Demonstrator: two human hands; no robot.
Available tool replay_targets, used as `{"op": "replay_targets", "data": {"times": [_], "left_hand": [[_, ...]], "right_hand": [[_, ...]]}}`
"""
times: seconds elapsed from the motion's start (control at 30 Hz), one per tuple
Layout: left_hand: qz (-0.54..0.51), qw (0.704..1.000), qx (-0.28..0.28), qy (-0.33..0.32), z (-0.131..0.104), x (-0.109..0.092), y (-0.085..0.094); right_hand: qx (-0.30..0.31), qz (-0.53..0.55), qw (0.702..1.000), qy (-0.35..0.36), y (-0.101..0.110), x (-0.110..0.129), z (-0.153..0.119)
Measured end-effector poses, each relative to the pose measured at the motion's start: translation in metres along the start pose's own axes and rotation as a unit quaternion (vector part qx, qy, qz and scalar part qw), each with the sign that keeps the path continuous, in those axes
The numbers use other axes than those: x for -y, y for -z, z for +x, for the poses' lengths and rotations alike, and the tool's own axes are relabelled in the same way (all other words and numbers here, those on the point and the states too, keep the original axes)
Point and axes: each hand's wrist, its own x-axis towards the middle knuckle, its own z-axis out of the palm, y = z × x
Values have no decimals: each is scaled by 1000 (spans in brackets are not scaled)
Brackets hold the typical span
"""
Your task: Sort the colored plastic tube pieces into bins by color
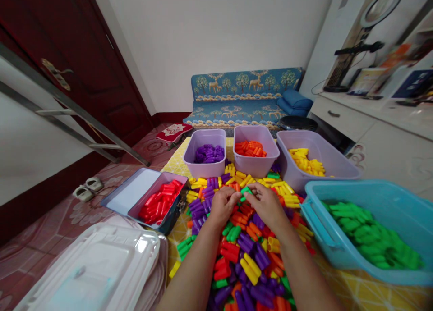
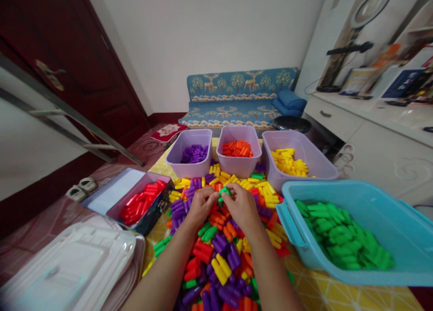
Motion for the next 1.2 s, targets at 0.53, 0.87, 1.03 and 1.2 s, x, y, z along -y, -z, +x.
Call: {"op": "replay_targets", "data": {"times": [0.53, 0.87, 1.03, 1.2], "left_hand": [[29, 988, -148, 21, 1, -5, 2], [260, 901, -331, 105, -4, -18, 15], [301, 877, -323, 187, -3, -9, 14], [294, 917, -198, 181, -3, -2, 16]], "right_hand": [[-423, 485, 758, 105, 62, 30, -2], [-337, 376, 863, 24, 53, 20, -1], [-132, 111, 985, -18, 20, -8, 8], [-2, -163, 987, 11, 1, -37, 8]]}}
